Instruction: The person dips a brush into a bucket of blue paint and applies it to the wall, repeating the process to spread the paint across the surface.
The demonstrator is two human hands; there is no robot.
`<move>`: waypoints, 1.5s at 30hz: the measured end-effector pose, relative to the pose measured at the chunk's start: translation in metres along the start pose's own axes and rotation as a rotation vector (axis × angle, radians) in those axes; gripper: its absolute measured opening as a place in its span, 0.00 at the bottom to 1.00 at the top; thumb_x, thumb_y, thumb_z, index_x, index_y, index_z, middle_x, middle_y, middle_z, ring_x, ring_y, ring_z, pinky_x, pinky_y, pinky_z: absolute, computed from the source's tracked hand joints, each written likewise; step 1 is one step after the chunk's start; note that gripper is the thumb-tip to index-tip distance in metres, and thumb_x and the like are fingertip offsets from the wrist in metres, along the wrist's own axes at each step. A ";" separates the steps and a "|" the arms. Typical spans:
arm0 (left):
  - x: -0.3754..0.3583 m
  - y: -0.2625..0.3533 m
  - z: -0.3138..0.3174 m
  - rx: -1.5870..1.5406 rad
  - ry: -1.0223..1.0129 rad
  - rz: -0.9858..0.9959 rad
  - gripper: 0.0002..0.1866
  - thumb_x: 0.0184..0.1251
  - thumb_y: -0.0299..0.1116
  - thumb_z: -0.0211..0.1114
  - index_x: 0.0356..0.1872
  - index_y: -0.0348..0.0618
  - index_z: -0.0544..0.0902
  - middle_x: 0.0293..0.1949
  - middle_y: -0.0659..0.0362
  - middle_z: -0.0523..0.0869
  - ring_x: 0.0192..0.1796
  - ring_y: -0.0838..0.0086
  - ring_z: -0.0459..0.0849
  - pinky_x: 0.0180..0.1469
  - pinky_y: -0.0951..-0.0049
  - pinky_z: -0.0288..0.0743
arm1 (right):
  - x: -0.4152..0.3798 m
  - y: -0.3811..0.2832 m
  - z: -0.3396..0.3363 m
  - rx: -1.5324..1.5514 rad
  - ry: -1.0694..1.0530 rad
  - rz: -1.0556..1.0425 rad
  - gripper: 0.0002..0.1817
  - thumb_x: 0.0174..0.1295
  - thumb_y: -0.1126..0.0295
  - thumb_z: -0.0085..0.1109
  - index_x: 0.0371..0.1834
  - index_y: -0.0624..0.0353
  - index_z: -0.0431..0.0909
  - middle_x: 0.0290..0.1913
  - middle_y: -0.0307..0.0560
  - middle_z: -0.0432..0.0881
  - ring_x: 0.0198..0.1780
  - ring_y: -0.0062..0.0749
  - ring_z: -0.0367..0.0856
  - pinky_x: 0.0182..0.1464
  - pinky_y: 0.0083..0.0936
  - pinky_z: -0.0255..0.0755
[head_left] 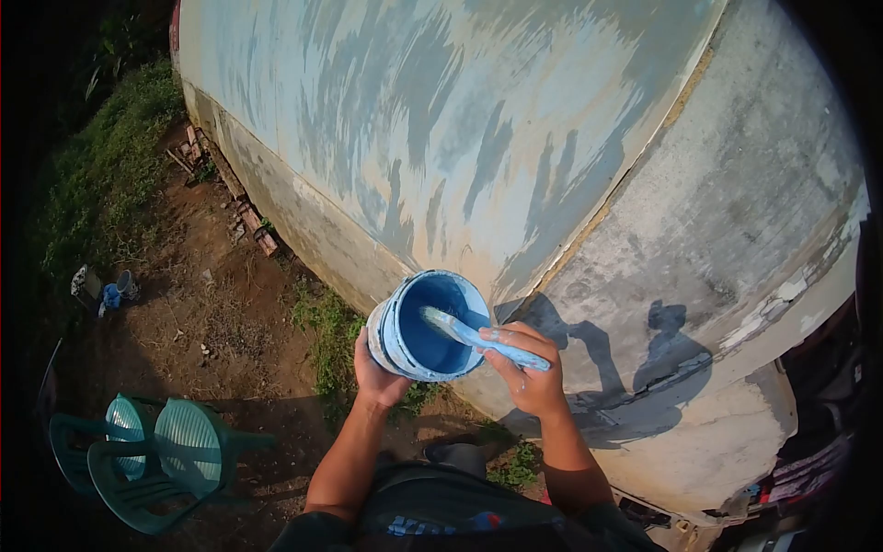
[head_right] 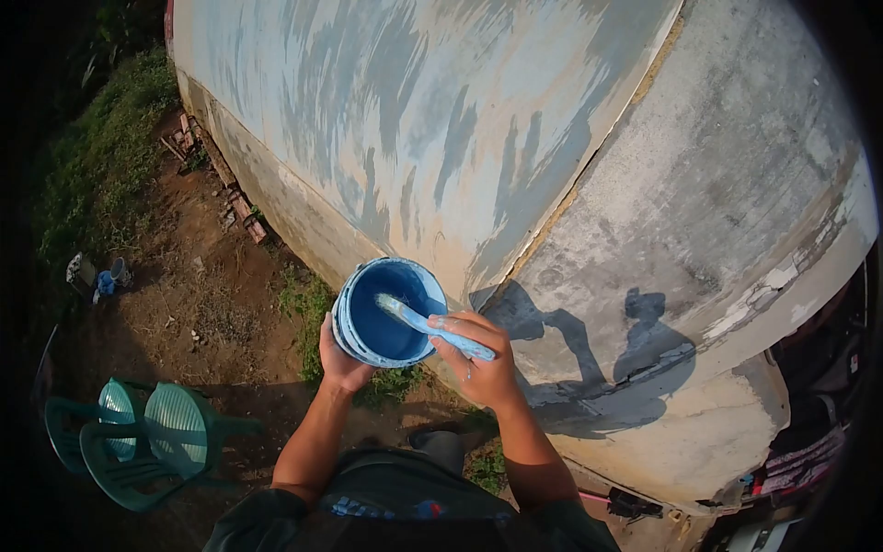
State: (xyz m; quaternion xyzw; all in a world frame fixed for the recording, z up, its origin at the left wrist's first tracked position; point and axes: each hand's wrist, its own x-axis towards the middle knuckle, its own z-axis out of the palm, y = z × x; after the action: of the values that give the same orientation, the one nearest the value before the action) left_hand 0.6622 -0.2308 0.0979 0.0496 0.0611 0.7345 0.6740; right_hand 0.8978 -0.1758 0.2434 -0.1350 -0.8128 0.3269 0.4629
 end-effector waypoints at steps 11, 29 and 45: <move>0.004 0.002 -0.004 0.017 0.003 -0.015 0.39 0.85 0.66 0.42 0.81 0.48 0.74 0.79 0.53 0.78 0.79 0.51 0.75 0.82 0.42 0.65 | 0.003 -0.002 -0.006 -0.030 -0.081 0.044 0.16 0.73 0.84 0.66 0.61 0.64 0.81 0.56 0.64 0.89 0.53 0.50 0.94 0.52 0.41 0.91; 0.001 0.009 -0.020 0.005 0.030 -0.039 0.41 0.82 0.71 0.43 0.81 0.55 0.75 0.78 0.55 0.79 0.76 0.50 0.78 0.73 0.34 0.74 | 0.003 0.001 0.008 0.276 0.228 0.474 0.10 0.65 0.88 0.70 0.49 0.71 0.85 0.46 0.56 0.92 0.46 0.37 0.95 0.50 0.29 0.88; 0.003 0.014 -0.019 0.002 0.059 0.004 0.40 0.82 0.70 0.45 0.79 0.54 0.78 0.79 0.54 0.79 0.79 0.51 0.75 0.81 0.36 0.64 | 0.024 -0.003 0.013 0.281 0.285 0.392 0.06 0.66 0.84 0.72 0.43 0.67 0.86 0.38 0.49 0.90 0.42 0.30 0.90 0.47 0.28 0.80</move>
State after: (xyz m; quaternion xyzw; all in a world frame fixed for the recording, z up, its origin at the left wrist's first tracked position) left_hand 0.6448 -0.2299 0.0811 0.0287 0.0819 0.7369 0.6704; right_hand 0.8743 -0.1711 0.2565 -0.2687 -0.6447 0.4972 0.5148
